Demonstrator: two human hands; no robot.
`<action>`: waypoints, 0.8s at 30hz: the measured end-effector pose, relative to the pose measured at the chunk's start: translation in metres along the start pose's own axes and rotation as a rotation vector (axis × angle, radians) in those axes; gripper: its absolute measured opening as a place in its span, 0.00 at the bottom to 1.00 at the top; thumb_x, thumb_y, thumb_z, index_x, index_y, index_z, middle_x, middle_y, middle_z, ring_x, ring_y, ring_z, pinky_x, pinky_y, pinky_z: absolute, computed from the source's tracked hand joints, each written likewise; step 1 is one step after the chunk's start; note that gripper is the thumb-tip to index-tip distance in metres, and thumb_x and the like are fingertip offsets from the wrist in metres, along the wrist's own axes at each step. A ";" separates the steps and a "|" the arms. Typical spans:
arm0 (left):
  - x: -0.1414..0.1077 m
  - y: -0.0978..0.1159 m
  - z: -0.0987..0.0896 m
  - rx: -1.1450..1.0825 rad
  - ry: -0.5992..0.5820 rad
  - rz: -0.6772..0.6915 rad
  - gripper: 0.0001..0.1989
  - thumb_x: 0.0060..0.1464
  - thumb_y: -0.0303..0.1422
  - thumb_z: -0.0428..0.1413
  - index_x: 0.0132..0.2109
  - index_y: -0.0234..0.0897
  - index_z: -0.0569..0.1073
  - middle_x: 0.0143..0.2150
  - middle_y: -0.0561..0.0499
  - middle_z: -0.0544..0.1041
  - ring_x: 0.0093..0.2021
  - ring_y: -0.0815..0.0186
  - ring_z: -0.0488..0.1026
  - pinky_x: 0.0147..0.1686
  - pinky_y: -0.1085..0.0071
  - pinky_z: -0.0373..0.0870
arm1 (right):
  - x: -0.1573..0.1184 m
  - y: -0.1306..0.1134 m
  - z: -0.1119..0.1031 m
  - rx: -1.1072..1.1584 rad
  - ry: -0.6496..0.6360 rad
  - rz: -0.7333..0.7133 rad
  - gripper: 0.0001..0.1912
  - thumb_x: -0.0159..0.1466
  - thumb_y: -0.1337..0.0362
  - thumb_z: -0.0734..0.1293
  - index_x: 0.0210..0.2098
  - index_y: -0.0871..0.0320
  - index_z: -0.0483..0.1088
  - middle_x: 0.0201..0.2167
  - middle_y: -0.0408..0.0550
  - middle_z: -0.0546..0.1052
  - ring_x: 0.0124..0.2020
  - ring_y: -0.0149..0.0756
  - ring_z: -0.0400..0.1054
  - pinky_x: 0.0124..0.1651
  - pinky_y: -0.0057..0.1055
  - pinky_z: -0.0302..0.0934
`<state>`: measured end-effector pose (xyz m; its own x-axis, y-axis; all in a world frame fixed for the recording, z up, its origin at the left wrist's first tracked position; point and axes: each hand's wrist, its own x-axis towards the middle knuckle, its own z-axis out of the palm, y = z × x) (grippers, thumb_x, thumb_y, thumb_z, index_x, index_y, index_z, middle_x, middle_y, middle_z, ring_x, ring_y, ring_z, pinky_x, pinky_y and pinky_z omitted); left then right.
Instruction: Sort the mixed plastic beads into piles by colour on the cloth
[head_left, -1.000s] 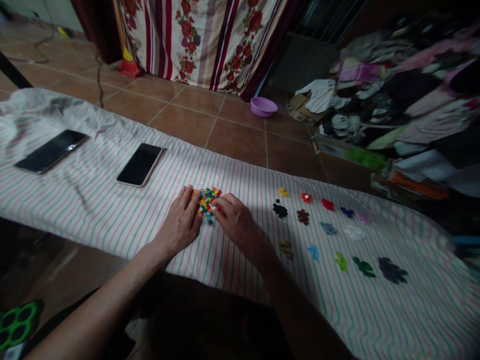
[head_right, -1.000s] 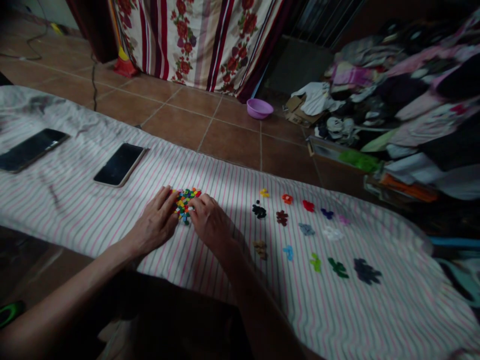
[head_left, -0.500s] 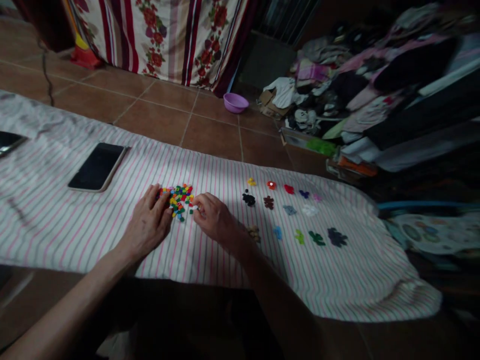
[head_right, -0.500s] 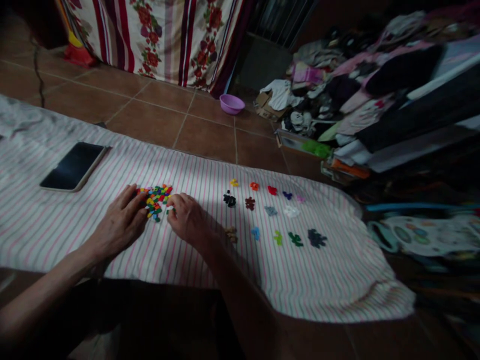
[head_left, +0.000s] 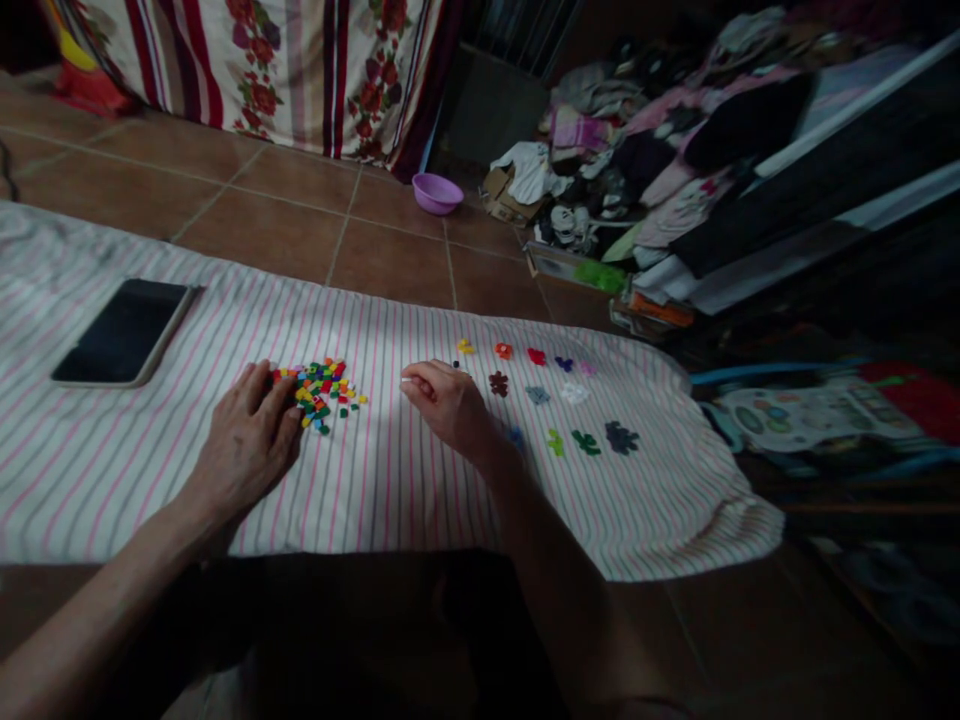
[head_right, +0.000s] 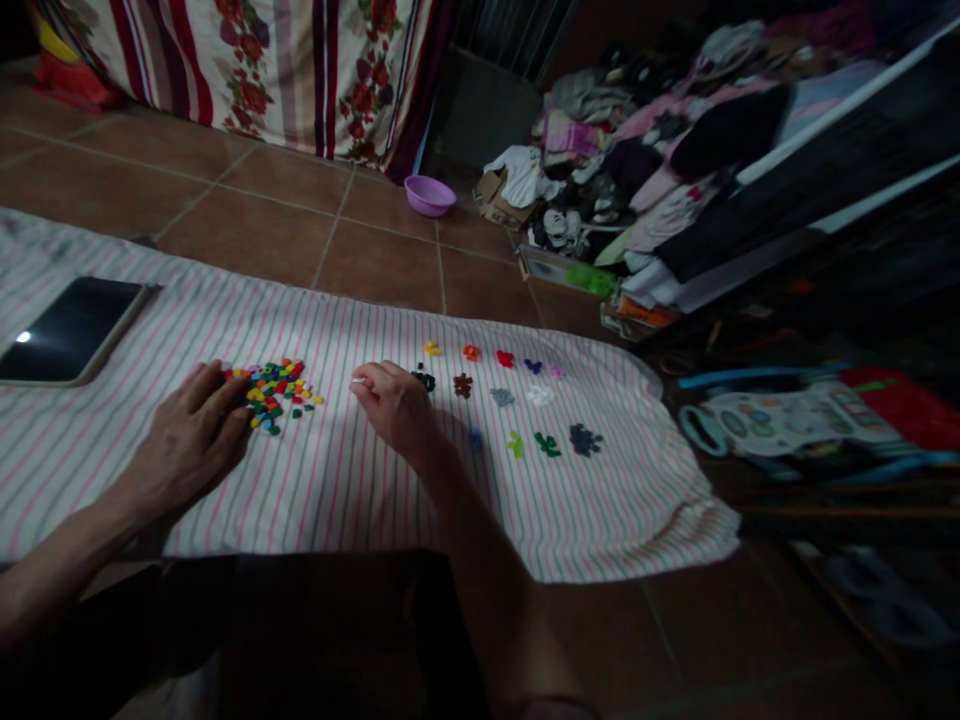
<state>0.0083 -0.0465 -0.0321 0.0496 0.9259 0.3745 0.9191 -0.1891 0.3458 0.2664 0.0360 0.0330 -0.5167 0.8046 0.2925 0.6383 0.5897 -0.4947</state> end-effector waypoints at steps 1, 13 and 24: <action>0.000 0.002 -0.001 0.006 0.007 -0.014 0.24 0.63 0.36 0.44 0.63 0.34 0.62 0.67 0.35 0.60 0.68 0.46 0.55 0.64 0.41 0.57 | -0.002 0.005 -0.005 -0.015 0.029 0.007 0.07 0.66 0.66 0.63 0.36 0.58 0.73 0.31 0.46 0.74 0.33 0.33 0.68 0.40 0.29 0.61; 0.003 0.014 -0.006 0.071 0.029 -0.046 0.21 0.64 0.37 0.43 0.61 0.35 0.63 0.66 0.35 0.61 0.68 0.46 0.57 0.63 0.43 0.59 | -0.049 0.106 -0.091 -0.275 0.342 0.444 0.12 0.59 0.60 0.63 0.36 0.58 0.76 0.32 0.50 0.77 0.33 0.38 0.70 0.39 0.34 0.63; 0.003 0.016 -0.005 0.121 0.019 -0.052 0.22 0.65 0.38 0.41 0.59 0.31 0.66 0.61 0.34 0.70 0.67 0.47 0.59 0.63 0.43 0.57 | -0.104 0.169 -0.109 -0.420 0.520 0.729 0.12 0.53 0.60 0.62 0.33 0.57 0.73 0.29 0.50 0.77 0.32 0.41 0.70 0.40 0.38 0.64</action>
<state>0.0211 -0.0484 -0.0208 -0.0053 0.9268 0.3755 0.9607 -0.0994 0.2590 0.4902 0.0600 0.0082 0.3344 0.8513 0.4044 0.9033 -0.1671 -0.3952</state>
